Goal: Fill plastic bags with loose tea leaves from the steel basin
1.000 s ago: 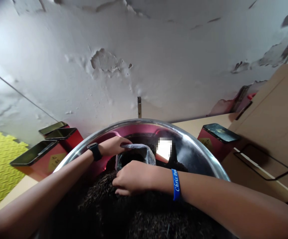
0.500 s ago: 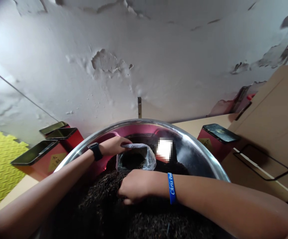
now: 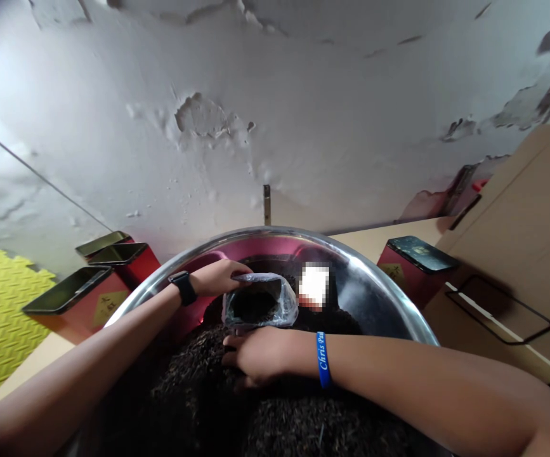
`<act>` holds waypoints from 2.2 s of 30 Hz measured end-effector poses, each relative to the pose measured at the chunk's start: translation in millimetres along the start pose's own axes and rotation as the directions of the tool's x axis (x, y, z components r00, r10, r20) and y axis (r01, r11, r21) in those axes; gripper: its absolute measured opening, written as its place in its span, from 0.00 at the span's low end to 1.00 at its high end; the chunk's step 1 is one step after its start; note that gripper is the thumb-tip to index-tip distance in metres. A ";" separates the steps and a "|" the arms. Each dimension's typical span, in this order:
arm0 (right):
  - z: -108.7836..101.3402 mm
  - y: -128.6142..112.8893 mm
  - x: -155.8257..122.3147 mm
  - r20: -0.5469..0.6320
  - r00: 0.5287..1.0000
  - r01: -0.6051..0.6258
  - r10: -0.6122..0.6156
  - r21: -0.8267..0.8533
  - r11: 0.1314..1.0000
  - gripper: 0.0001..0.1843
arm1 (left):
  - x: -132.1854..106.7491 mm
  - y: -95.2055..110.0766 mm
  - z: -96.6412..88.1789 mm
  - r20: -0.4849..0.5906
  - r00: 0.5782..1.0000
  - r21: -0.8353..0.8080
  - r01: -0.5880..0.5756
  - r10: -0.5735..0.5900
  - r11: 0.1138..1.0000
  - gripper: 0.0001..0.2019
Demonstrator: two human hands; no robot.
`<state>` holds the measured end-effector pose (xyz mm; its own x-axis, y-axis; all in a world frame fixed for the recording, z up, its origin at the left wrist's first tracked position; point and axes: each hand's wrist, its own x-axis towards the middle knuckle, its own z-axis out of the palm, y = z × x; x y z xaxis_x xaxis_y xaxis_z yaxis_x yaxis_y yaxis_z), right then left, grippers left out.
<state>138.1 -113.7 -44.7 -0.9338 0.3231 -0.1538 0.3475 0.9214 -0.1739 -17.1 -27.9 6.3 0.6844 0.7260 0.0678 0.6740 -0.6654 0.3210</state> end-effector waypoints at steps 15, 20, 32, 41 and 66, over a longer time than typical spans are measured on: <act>31.6 21.2 18.2 -0.010 0.963 -0.251 0.268 0.314 0.916 0.45 | 0.1 -2.0 0.4 0.005 1.000 0.000 0.004 -0.004 1.000 0.16; 39.0 21.7 18.7 -0.043 0.965 -0.235 0.257 0.284 0.930 0.49 | 0.0 -2.6 0.3 0.004 1.000 -0.005 -0.007 0.007 1.000 0.16; 37.4 -4.6 24.2 -0.017 0.998 -0.059 0.061 0.091 0.994 0.31 | -0.8 0.4 -1.0 0.007 0.999 -0.014 0.032 -0.032 0.999 0.15; 5.6 -9.7 19.5 0.168 0.979 0.093 -0.117 0.144 0.985 0.31 | -1.2 -0.5 -0.1 0.010 1.000 -0.046 0.018 -0.017 0.999 0.14; -39.1 -9.2 -6.6 0.323 0.945 0.061 -0.038 -0.061 0.996 0.18 | 1.0 -4.8 1.9 0.015 1.000 -0.062 0.007 -0.006 0.998 0.13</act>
<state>137.7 -115.9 -4.0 -0.8685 0.2003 -0.4534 0.2837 0.9509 -0.1234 -19.1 -24.4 3.1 0.6843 0.7274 0.0518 0.6604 -0.6482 0.3790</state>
